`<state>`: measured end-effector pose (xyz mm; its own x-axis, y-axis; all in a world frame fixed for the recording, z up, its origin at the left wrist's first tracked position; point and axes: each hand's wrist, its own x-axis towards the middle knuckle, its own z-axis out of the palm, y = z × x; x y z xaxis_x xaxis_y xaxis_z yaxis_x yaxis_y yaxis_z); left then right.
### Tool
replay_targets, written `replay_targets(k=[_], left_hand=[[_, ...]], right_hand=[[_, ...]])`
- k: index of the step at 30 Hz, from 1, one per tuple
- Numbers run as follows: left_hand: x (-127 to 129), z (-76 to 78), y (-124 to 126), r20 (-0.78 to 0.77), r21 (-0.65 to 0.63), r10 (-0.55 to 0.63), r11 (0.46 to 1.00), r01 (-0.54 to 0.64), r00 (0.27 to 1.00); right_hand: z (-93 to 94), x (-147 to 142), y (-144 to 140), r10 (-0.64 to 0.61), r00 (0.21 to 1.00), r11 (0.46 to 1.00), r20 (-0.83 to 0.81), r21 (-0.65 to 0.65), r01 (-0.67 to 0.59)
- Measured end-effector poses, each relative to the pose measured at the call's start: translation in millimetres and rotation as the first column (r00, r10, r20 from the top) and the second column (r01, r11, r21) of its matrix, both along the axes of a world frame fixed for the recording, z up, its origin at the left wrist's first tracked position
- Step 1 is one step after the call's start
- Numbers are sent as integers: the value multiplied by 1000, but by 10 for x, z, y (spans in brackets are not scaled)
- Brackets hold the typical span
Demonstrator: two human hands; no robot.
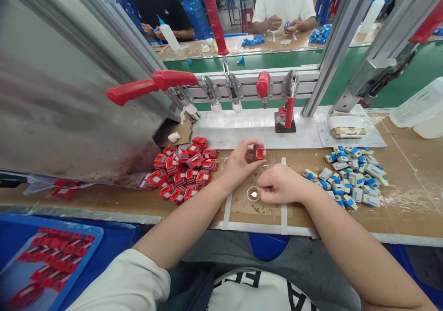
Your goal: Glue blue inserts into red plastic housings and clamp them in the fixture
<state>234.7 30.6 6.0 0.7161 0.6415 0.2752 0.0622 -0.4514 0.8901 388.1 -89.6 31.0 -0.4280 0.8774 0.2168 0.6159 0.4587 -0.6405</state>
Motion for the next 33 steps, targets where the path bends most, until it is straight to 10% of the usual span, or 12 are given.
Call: replay_targets(k=[9, 16, 33], left_hand=[[10, -7, -15, 79, -75, -9, 997, 15, 997], [37, 23, -66, 109, -137, -50, 988, 65, 993], [36, 34, -89, 102, -93, -64, 993, 73, 993]], right_hand=[[2, 33, 2, -65, 963, 984, -263, 141, 105], [63, 83, 27, -510, 702, 731, -497, 180, 658], [39, 84, 66, -539, 739, 744, -404, 184, 643]])
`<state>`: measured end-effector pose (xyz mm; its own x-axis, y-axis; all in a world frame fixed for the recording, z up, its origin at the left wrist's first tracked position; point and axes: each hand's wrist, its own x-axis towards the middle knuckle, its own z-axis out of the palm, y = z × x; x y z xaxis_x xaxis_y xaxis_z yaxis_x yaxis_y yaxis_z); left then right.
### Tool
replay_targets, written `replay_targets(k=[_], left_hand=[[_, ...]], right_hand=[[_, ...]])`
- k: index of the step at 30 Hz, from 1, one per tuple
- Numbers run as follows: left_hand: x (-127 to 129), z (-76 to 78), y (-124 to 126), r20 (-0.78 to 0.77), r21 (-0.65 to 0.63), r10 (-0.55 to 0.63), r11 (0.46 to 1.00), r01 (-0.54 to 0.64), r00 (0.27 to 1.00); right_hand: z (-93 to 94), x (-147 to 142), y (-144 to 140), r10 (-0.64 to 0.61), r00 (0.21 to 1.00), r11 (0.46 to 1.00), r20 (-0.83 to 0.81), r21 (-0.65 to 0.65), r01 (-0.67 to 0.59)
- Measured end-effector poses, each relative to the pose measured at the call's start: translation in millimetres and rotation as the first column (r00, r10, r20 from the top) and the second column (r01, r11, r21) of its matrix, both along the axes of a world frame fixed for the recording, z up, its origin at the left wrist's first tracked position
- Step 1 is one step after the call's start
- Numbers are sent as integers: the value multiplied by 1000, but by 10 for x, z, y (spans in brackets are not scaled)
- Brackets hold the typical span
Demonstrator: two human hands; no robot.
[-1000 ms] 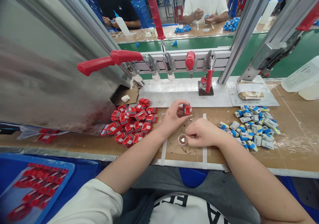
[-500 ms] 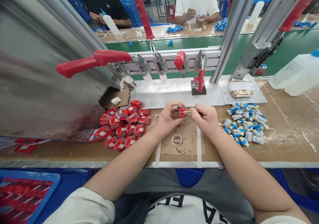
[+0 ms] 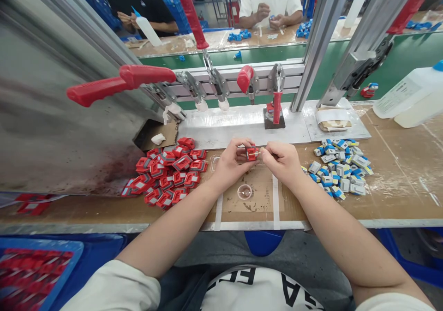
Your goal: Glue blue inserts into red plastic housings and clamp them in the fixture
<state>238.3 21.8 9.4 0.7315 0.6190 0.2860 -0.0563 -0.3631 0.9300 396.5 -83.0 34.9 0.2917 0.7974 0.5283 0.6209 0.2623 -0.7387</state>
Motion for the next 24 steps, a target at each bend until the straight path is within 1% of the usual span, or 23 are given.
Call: replay_targets(k=[6, 10, 13, 17, 21, 24], left_hand=[[1, -12, 12, 20, -11, 1, 1000, 0, 1000], [-1, -31, 23, 23, 18, 11, 1000, -12, 1000], [-9, -55, 40, 1, 77, 16, 997, -16, 1000], [-23, -79, 67, -40, 200, 37, 979, -28, 999], [-34, -56, 75, -62, 301, 67, 953, -45, 996], [-37, -22, 65, -94, 340, 87, 939, -50, 992]], right_hand=[[25, -15, 4, 28, 999, 1000, 20, -6, -28], [21, -17, 5, 40, 998, 999, 47, -17, -40], [13, -13, 6, 26, 998, 1000, 61, -16, -25], [10, -3, 3, -11, 996, 1000, 87, -25, 13], [9, 2, -3, -50, 988, 998, 145, -28, 55], [14, -3, -10, -76, 980, 997, 186, -15, 80]])
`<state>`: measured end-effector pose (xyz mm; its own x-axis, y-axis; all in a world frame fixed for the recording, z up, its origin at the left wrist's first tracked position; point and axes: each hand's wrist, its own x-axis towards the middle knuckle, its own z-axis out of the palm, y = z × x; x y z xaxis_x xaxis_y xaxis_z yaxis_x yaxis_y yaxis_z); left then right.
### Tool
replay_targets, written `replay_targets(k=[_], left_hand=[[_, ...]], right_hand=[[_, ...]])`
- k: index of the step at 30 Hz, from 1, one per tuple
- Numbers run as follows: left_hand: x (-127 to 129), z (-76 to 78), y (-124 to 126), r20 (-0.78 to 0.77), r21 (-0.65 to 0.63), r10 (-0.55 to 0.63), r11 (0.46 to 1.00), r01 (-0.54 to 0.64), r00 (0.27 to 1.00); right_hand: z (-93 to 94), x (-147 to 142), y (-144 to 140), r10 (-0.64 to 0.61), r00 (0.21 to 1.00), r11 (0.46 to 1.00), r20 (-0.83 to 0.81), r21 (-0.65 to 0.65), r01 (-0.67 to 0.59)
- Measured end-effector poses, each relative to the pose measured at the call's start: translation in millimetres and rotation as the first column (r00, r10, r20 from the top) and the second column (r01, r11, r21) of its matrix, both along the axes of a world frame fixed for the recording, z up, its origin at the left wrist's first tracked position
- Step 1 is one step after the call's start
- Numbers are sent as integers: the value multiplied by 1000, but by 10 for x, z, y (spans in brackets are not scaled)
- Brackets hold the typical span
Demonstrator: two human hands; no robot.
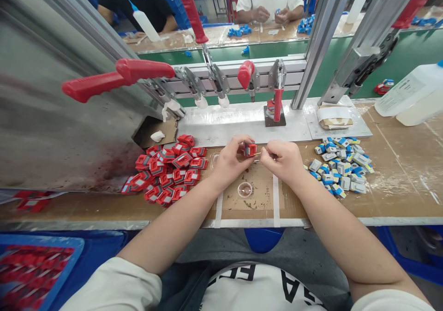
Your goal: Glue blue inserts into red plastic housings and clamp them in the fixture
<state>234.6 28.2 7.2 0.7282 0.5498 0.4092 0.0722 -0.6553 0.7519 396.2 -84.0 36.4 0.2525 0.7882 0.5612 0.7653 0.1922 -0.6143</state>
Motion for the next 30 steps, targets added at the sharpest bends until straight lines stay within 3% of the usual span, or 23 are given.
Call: replay_targets(k=[4, 5, 7, 8, 10, 11, 13, 15, 17, 19, 20, 21, 23, 24, 27, 30], left_hand=[[8, 17, -14, -42, -26, 34, 999, -35, 999], [12, 13, -14, -45, -52, 39, 998, -41, 998], [21, 1, -7, -50, -117, 44, 992, -50, 998], [26, -5, -2, -51, -148, 47, 988, -54, 998], [38, -15, 12, -51, -198, 57, 978, -66, 997], [44, -17, 18, -47, -217, 64, 973, -73, 997], [55, -16, 29, -35, -245, 78, 966, -84, 996], [63, -14, 37, -19, -258, 82, 962, -84, 996], [67, -15, 45, -2, -258, 76, 963, -74, 997], [67, -21, 53, -9, -239, 64, 969, -65, 998], [66, -25, 56, -20, -225, 58, 972, -61, 998], [65, -28, 58, -32, -206, 55, 977, -61, 998], [67, -31, 60, -49, -161, 57, 985, -64, 997], [70, -30, 61, -48, -140, 60, 988, -66, 997], [85, -22, 67, -14, -91, 68, 993, -69, 998], [100, -12, 80, 52, -68, 73, 995, -69, 996]], right_hand=[[32, 13, -25, -39, 999, 998, -13, 42, 40], [43, 23, -35, -7, 1000, 999, -30, 53, 8], [60, 43, -55, 185, 982, 983, -46, 30, -183], [62, 48, -63, 319, 947, 947, -42, -13, -320], [50, 36, -72, 556, 831, 819, -16, -159, -551], [38, 16, -72, 624, 782, 759, 3, -240, -605], [14, -39, -62, 666, 743, 708, 62, -365, -605], [13, -79, -43, 649, 751, 717, 124, -429, -549], [55, -46, -30, 564, 808, 774, 168, -448, -447], [147, 103, -55, 334, 914, 873, 231, -441, -207], [207, 224, -90, 169, 944, 902, 282, -429, -33], [273, 369, -143, 4, 940, 897, 342, -416, 147], [398, 696, -294, -220, 853, 810, 472, -399, 430], [446, 857, -382, -242, 813, 761, 530, -416, 498], [494, 1237, -625, -161, 768, 620, 620, -542, 567], [415, 1432, -756, -68, 832, 531, 551, -686, 498]])
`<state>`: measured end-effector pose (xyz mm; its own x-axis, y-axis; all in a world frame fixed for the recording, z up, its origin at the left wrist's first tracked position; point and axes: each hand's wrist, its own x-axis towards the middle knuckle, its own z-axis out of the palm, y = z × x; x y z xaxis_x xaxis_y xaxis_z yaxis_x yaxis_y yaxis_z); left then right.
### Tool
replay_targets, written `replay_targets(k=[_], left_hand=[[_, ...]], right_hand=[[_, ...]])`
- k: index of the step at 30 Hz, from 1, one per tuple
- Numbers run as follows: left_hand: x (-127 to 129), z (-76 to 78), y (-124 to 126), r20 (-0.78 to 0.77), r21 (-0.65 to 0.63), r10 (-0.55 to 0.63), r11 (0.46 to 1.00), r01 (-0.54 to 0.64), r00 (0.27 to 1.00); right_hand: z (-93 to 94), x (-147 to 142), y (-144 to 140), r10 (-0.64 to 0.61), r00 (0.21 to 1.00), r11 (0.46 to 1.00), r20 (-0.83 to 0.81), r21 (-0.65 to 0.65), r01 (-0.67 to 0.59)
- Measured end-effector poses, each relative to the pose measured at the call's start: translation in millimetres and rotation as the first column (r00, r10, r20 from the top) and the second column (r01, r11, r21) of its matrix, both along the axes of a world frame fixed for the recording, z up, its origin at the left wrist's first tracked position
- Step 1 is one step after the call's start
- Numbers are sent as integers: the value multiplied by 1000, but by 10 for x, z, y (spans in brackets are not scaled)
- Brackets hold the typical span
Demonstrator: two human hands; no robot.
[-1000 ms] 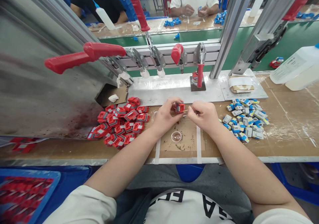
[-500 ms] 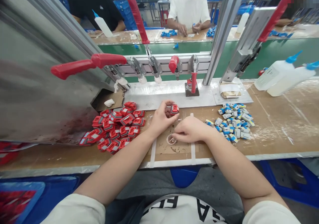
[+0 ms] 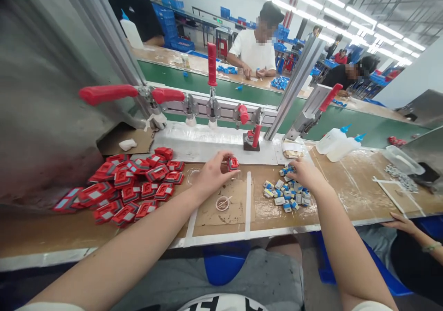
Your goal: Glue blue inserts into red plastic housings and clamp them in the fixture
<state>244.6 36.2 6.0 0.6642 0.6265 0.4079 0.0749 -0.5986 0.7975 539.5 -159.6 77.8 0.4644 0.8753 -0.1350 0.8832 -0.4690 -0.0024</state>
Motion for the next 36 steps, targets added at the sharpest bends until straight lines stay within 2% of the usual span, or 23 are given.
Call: replay_targets(k=[2, 4, 7, 9, 11, 16, 18, 22, 27, 31, 34, 36], left_hand=[[2, 6, 6, 34, 6, 6, 1000, -7, 999], [-6, 17, 2, 52, 8, 9, 1000, -10, 999], [-28, 41, -24, 77, 18, -14, 1000, 12, 997], [-43, 60, -52, 100, 24, -47, 999, 45, 994], [-53, 77, -80, 124, 30, -81, 997, 78, 989], [-66, 96, -115, 149, 67, -111, 992, 102, 983], [-68, 94, -115, 157, 75, -110, 992, 99, 982], [-62, 82, -112, 163, 75, -101, 993, 90, 981], [-46, 65, -116, 167, 89, -97, 993, 83, 981], [-40, 70, -99, 184, 83, -105, 992, 91, 977], [-54, 103, -63, 192, 12, -202, 979, 203, 961], [-72, 135, -33, 195, -94, -307, 940, 329, 931]], right_hand=[[-60, 64, -32, 41, 995, 999, -95, 5, -41], [-85, 88, -49, 92, 981, 994, -172, 74, -80], [-62, 7, -67, 184, 934, 955, -307, 282, -95], [-44, -147, -58, 269, 869, 897, -416, 436, -69], [-47, -366, -13, 346, 800, 844, -490, 534, -38], [-96, -943, 247, 486, 704, 768, -518, 637, -62], [-93, -1106, 370, 520, 700, 747, -490, 658, -94], [-38, -1289, 566, 534, 768, 736, -355, 642, -215], [7, -1344, 668, 556, 803, 734, -213, 578, -356], [44, -1325, 662, 584, 801, 711, -133, 561, -425], [154, -1294, 632, 634, 767, 686, -97, 527, -501], [260, -1267, 609, 673, 734, 675, -90, 482, -560]])
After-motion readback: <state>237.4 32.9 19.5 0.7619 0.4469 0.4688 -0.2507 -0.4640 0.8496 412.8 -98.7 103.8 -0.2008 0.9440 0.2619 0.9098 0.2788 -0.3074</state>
